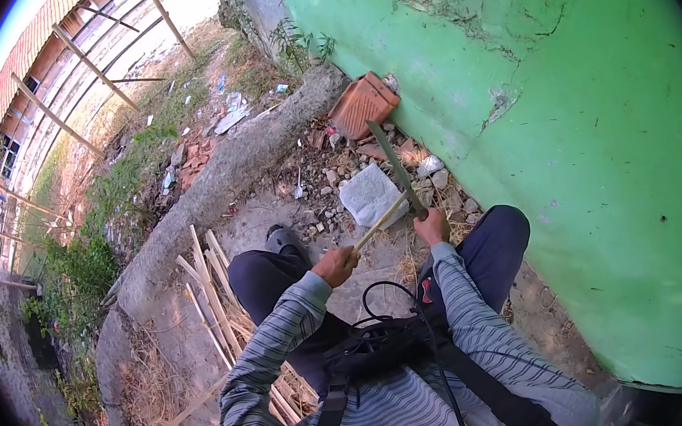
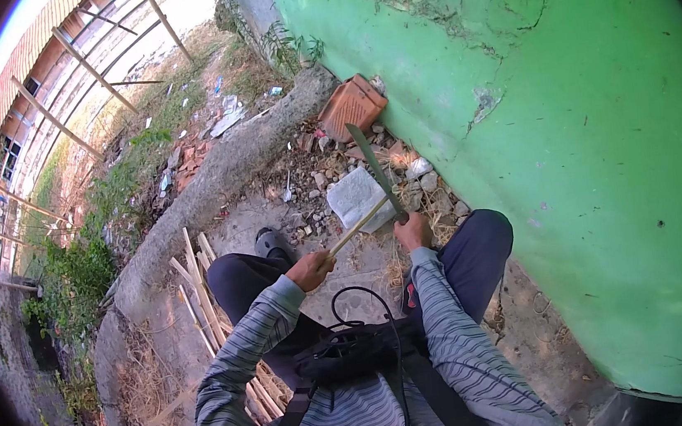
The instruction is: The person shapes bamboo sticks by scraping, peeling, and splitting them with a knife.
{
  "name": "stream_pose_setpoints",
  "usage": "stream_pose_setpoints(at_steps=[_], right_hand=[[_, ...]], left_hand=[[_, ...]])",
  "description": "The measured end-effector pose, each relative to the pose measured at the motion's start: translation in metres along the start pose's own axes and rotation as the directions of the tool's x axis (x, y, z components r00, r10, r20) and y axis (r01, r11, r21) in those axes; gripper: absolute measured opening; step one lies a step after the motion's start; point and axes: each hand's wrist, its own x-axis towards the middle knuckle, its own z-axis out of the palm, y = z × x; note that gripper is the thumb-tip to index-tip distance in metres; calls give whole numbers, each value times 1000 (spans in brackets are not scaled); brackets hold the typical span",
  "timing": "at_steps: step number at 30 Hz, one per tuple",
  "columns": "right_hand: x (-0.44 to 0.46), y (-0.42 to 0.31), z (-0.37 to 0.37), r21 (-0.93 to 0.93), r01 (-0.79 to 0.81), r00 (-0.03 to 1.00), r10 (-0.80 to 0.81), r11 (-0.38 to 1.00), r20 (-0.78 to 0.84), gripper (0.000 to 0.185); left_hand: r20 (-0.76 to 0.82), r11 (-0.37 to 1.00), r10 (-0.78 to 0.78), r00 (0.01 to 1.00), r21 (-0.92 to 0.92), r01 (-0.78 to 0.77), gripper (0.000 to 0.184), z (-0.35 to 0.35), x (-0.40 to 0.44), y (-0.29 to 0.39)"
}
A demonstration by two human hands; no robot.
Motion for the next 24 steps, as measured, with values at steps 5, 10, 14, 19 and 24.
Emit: stream_pose_setpoints(at_steps=[5,10,14,19,24], right_hand=[[-21,-17,0,57,162,987,-162,985,-5,19],[-17,-20,-16,-114,301,953,-293,947,81,20],[18,29,16,149,-81,995,89,986,-52,23],[16,39,38,747,-407,904,348,525,247,14],[11,28,28,764,-370,923,300,529,239,18]], left_hand=[[14,1000,27,1000,0,-27,30,0,4,0],[18,1000,11,1000,14,-11,30,-2,-1,3],[41,999,35,999,-18,-34,31,2,-4,-4],[12,997,58,998,-58,-57,33,-4,-1,4],[147,971,-82,986,-210,112,37,-16,6,23]])
